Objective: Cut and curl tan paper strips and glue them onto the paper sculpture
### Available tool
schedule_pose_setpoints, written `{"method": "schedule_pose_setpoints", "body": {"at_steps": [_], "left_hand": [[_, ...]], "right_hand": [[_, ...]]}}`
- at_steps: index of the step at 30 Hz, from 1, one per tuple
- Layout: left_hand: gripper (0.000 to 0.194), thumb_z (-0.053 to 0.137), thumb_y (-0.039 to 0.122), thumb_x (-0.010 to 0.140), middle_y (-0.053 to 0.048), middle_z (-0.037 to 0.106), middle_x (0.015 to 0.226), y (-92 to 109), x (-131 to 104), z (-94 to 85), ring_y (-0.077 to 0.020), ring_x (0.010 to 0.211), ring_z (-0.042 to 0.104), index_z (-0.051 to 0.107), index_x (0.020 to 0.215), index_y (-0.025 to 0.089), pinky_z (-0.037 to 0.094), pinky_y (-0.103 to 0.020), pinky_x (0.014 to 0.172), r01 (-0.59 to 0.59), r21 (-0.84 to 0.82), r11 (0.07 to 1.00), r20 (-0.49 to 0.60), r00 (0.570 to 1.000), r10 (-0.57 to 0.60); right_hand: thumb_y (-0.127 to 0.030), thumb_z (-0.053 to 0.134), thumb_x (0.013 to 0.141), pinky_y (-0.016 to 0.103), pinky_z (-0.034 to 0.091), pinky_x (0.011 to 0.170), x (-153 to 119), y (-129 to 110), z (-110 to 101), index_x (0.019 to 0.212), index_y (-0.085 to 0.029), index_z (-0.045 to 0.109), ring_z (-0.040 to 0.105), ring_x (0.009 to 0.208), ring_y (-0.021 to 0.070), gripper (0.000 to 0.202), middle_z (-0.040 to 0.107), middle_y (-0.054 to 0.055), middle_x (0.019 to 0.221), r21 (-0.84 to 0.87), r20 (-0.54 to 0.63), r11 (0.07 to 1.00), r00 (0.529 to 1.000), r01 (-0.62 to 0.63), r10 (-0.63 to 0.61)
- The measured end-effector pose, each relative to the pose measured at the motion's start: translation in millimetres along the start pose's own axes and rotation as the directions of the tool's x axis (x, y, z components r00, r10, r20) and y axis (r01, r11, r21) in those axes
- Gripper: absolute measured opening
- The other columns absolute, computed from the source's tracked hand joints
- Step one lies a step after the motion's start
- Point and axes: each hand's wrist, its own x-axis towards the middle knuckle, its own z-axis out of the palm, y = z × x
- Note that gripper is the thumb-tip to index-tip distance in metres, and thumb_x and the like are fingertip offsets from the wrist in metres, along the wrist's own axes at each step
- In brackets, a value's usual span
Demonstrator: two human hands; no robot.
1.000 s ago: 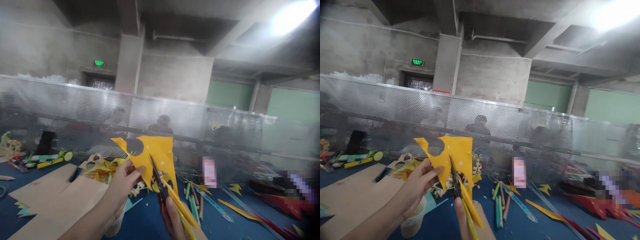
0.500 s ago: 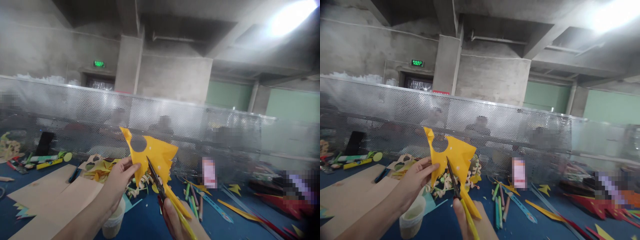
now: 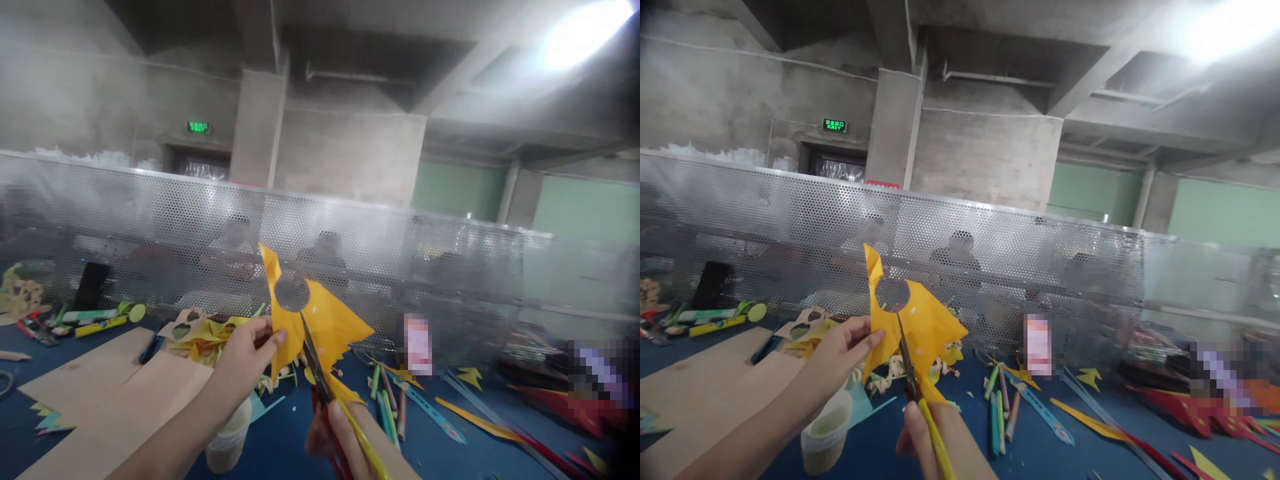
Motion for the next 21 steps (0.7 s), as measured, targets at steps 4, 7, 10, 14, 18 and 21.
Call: {"method": "schedule_pose_setpoints", "body": {"at_steps": [4, 7, 10, 14, 18, 21], "left_hand": [[0.018, 0.061, 0.016, 0.071, -0.007, 0.071, 0.089, 1.1, -2.9, 5.6, -0.0225, 0.084, 0.063, 0.068, 0.087, 0.015, 0.048, -0.029, 0.074, 0.008, -0.002, 1.000, 0.053, 0.999, -0.008], [0.017, 0.062, 0.018, 0.071, -0.008, 0.071, 0.088, 1.9, -4.2, 7.2, -0.0235, 0.086, 0.063, 0.069, 0.086, 0.015, 0.048, -0.029, 0.072, 0.010, -0.006, 1.000, 0.039, 0.999, -0.010], [0.019, 0.062, 0.018, 0.071, -0.008, 0.071, 0.088, 2.7, -5.7, 7.6, -0.0241, 0.087, 0.063, 0.069, 0.088, 0.015, 0.048, -0.030, 0.074, 0.015, -0.022, 1.000, 0.036, 0.999, -0.014], [0.021, 0.060, 0.019, 0.073, -0.009, 0.071, 0.090, 2.0, -7.5, 7.7, -0.0238, 0.083, 0.064, 0.069, 0.091, 0.014, 0.046, -0.034, 0.078, 0.059, -0.039, 0.997, 0.041, 0.997, -0.058], [0.023, 0.060, 0.020, 0.073, -0.010, 0.071, 0.090, 1.5, -8.5, 7.7, -0.0235, 0.082, 0.064, 0.069, 0.093, 0.014, 0.046, -0.033, 0.078, 0.083, -0.076, 0.994, 0.055, 0.995, -0.078], [0.023, 0.060, 0.020, 0.073, -0.009, 0.071, 0.090, 3.4, -9.2, 7.6, -0.0224, 0.080, 0.064, 0.069, 0.093, 0.015, 0.047, -0.030, 0.076, 0.086, -0.091, 0.992, 0.052, 0.995, -0.082]], "right_hand": [[-0.065, 0.017, 0.081, 0.028, 0.045, 0.071, -1.6, 0.1, -2.6, 0.068, -0.018, 0.059, 0.059, 0.072, 0.0193, 0.065, 0.062, 0.007, 0.073, -0.036, 0.030, 0.999, 0.999, -0.025, 0.026], [-0.066, 0.017, 0.081, 0.027, 0.045, 0.071, -1.9, 1.0, -3.1, 0.069, -0.018, 0.060, 0.059, 0.074, 0.0193, 0.066, 0.062, 0.007, 0.075, -0.032, 0.026, 0.999, 0.999, -0.035, 0.036], [-0.068, 0.018, 0.079, 0.026, 0.046, 0.070, -1.9, 2.1, -2.2, 0.069, -0.018, 0.060, 0.058, 0.075, 0.0193, 0.066, 0.062, 0.007, 0.074, -0.044, 0.014, 0.998, 0.999, -0.033, 0.034], [-0.069, 0.016, 0.079, 0.027, 0.046, 0.069, -1.7, 2.2, -0.9, 0.066, -0.018, 0.057, 0.059, 0.070, 0.0190, 0.066, 0.061, 0.007, 0.070, -0.039, -0.003, 0.999, 1.000, -0.019, 0.019], [-0.069, 0.017, 0.078, 0.027, 0.047, 0.061, -1.8, 2.0, 1.7, 0.072, -0.017, 0.055, 0.056, 0.051, 0.0161, 0.065, 0.053, 0.001, 0.048, 0.015, 0.020, 0.998, 0.998, -0.059, 0.058], [-0.071, 0.018, 0.077, 0.025, 0.047, 0.053, -2.9, 2.3, 4.4, 0.078, -0.016, 0.054, 0.053, 0.044, 0.0149, 0.066, 0.047, -0.003, 0.042, 0.058, 0.007, 0.991, 0.992, -0.125, 0.125]]}}
